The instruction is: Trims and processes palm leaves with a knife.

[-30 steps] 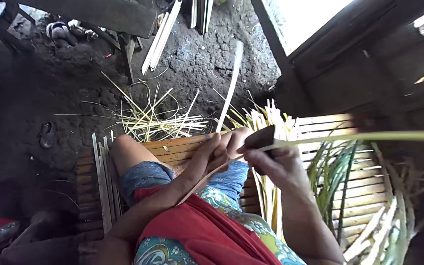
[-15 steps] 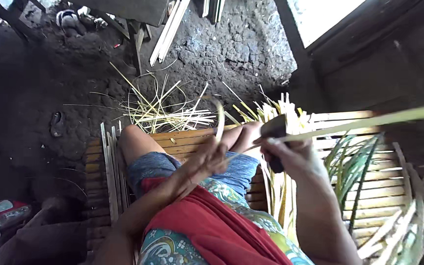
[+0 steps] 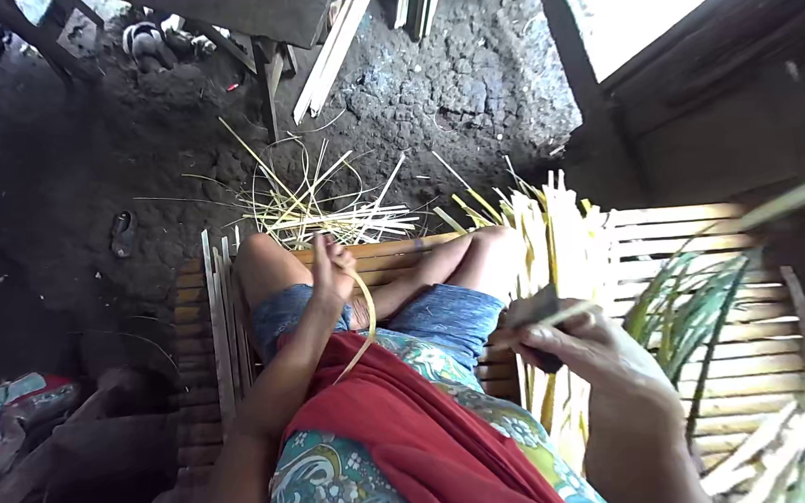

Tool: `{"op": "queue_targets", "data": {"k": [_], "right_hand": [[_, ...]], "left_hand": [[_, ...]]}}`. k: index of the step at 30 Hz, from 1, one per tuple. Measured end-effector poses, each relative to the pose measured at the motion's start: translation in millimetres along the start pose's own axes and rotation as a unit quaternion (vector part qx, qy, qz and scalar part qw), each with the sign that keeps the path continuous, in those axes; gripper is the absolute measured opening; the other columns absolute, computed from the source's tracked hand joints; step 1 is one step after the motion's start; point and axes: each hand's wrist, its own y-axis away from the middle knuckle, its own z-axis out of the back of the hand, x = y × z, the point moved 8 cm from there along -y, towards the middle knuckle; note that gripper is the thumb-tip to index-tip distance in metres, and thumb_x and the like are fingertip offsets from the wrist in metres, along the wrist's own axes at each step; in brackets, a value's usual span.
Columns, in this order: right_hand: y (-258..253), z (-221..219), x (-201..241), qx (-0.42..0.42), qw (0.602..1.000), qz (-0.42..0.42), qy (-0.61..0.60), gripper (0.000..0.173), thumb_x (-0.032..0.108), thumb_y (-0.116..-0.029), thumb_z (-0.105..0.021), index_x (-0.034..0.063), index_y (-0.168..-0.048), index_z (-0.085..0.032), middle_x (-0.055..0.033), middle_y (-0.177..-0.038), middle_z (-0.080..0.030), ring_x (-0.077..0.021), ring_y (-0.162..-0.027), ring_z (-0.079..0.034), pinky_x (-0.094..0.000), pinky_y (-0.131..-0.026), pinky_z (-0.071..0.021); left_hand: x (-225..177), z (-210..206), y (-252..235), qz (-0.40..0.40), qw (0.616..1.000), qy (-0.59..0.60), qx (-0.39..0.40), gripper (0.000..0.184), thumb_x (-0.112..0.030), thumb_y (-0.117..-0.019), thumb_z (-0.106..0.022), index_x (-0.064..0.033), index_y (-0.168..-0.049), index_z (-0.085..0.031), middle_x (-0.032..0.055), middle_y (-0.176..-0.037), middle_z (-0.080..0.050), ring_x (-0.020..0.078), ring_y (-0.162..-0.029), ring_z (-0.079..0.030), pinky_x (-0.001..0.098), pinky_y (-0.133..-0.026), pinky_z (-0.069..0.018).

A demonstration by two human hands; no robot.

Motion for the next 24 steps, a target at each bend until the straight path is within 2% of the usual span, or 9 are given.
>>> {"op": "queue_targets", "data": {"k": [2, 4, 7, 9, 16, 18, 20, 22, 24], "right_hand": [[-12, 20, -10, -0.121, 0.992, -0.031, 0.031, 0.015, 0.038, -0.0951, -0.067, 0.0264, -0.087, -0.072, 0.0144, -0.067, -0.066, 0.0044, -0.054, -0.057, -0.0131, -0.051, -0.0493], [-24, 31, -12, -0.193, 0.98, -0.034, 0.028, 0.016, 0.029, -0.0988, -0.059, 0.0234, -0.09, -0.071, 0.0123, -0.066, -0.066, 0.0021, -0.051, -0.057, -0.0151, -0.05, -0.0507], [-38, 2, -14, -0.157, 0.987, -0.035, 0.025, 0.015, 0.021, -0.0978, -0.057, 0.0183, -0.091, -0.07, 0.0099, -0.065, -0.066, 0.0002, -0.051, -0.058, -0.0174, -0.05, -0.0521], [-45, -27, -27, -0.082, 0.995, -0.037, 0.043, 0.011, 0.023, -0.0962, -0.065, 0.0146, -0.09, -0.068, 0.0094, -0.067, -0.065, 0.0002, -0.055, -0.06, -0.0175, -0.054, -0.0531], [3, -11, -10, 0.024, 0.997, 0.01, -0.07, 0.018, 0.041, -0.0998, -0.063, 0.0289, -0.095, -0.076, 0.0184, -0.076, -0.068, 0.0102, -0.061, -0.057, -0.0077, -0.055, -0.0478], [-6, 2, -13, -0.059, 0.998, -0.017, -0.014, 0.017, 0.041, -0.0968, -0.066, 0.0294, -0.087, -0.073, 0.0167, -0.069, -0.066, 0.007, -0.056, -0.057, -0.0105, -0.052, -0.0487], [-20, 13, -14, -0.159, 0.987, -0.035, 0.01, 0.018, 0.033, -0.0963, -0.063, 0.0251, -0.082, -0.07, 0.0124, -0.063, -0.065, 0.0024, -0.051, -0.057, -0.0143, -0.049, -0.0496], [-32, 13, -7, -0.198, 0.98, -0.019, 0.021, 0.017, 0.03, -0.0992, -0.06, 0.0224, -0.088, -0.071, 0.0115, -0.066, -0.066, 0.0011, -0.051, -0.056, -0.0153, -0.049, -0.0501], [-43, -5, -4, -0.172, 0.984, 0.016, 0.04, 0.01, 0.028, -0.0967, -0.063, 0.0212, -0.093, -0.069, 0.0114, -0.069, -0.067, 0.0013, -0.053, -0.058, -0.0166, -0.05, -0.0518]], "left_hand": [[22, -44, 47, 0.048, 0.964, -0.144, 0.217, 0.052, -0.047, -0.1106, -0.014, -0.0122, -0.114, -0.052, -0.0089, -0.07, -0.057, 0.0013, -0.063, -0.058, 0.0192, -0.064, -0.0522], [42, -69, 93, 0.112, 0.91, -0.184, 0.355, 0.05, -0.046, -0.1102, -0.021, -0.0146, -0.101, -0.058, -0.0096, -0.063, -0.054, 0.0009, -0.057, -0.054, 0.0191, -0.06, -0.0485], [48, -80, 94, 0.12, 0.937, -0.151, 0.29, 0.052, -0.045, -0.111, -0.02, -0.0211, -0.075, -0.049, -0.0098, -0.056, -0.045, 0.0016, -0.051, -0.046, 0.0187, -0.054, -0.0432], [52, -77, 80, 0.102, 0.957, -0.142, 0.23, 0.05, -0.057, -0.108, -0.025, -0.0256, -0.082, -0.055, -0.0098, -0.065, -0.051, 0.0012, -0.058, -0.052, 0.0193, -0.056, -0.047], [1, 5, 1, 0.004, 0.998, 0.057, -0.005, 0.046, -0.04, -0.1126, -0.016, -0.0208, -0.086, -0.048, -0.0131, -0.047, -0.035, -0.0006, -0.037, -0.034, 0.015, -0.041, -0.0331], [3, -5, 16, 0.024, 0.998, -0.029, 0.052, 0.046, -0.047, -0.1114, -0.013, -0.0207, -0.099, -0.049, -0.0123, -0.055, -0.047, 0.0, -0.045, -0.048, 0.016, -0.049, -0.045], [20, -38, 57, 0.072, 0.958, -0.132, 0.245, 0.047, -0.052, -0.1093, -0.018, -0.02, -0.114, -0.052, -0.0128, -0.072, -0.059, -0.0002, -0.065, -0.06, 0.019, -0.066, -0.0533], [32, -62, 90, 0.115, 0.917, -0.154, 0.35, 0.047, -0.049, -0.1087, -0.027, -0.0211, -0.093, -0.061, -0.0128, -0.064, -0.057, -0.0013, -0.058, -0.055, 0.0177, -0.06, -0.0481], [31, -75, 91, 0.121, 0.928, -0.152, 0.319, 0.052, -0.043, -0.111, -0.019, -0.0218, -0.077, -0.053, -0.0113, -0.058, -0.049, -0.0002, -0.052, -0.048, 0.017, -0.054, -0.0437]]}}
